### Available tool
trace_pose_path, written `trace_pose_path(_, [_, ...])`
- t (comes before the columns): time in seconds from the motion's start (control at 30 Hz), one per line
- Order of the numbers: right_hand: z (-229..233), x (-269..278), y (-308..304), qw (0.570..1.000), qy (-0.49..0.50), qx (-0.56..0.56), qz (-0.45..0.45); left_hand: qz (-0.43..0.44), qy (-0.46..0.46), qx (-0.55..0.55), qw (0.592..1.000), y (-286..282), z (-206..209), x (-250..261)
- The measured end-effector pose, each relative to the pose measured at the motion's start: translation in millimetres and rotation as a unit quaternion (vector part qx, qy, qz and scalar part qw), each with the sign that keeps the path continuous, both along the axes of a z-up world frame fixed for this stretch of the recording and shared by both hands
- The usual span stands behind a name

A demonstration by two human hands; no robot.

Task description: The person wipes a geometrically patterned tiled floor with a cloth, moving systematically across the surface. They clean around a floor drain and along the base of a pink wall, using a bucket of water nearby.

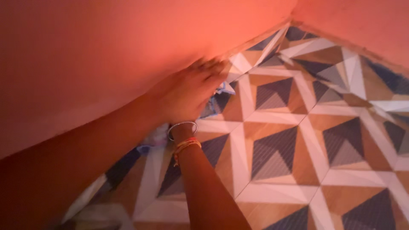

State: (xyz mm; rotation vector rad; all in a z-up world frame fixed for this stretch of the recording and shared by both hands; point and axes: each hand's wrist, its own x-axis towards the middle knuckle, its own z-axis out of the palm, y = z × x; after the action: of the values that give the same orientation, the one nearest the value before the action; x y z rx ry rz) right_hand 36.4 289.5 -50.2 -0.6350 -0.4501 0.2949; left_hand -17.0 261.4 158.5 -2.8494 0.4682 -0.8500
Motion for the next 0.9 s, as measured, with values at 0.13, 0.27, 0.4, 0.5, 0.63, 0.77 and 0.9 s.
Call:
trace_pose_path(0.13, [-3,59,4,0.998,0.008,-0.065,-0.011,0.03,0.016,0.062,0.997,-4,9,113])
trace_pose_path(0.27, [0,95,17,0.995,0.01,-0.102,-0.017,0.044,0.061,0.058,0.995,13,5,164])
trace_pose_path(0.4, [15,131,24,0.99,0.003,-0.129,-0.051,0.006,0.045,0.056,0.997,15,-18,164])
trace_pose_path(0.5, [26,158,19,0.986,-0.002,-0.147,-0.075,0.027,0.066,0.029,0.997,11,-15,160])
trace_pose_path(0.63, [44,219,8,0.979,-0.034,-0.162,-0.118,0.041,0.11,0.01,0.993,6,-1,156])
trace_pose_path(0.77, [60,300,-24,0.964,-0.041,-0.192,-0.18,0.027,0.087,0.032,0.995,1,4,152])
trace_pose_path(0.9, [79,356,-27,0.953,-0.026,-0.211,-0.214,0.051,0.14,0.011,0.989,-5,15,148])
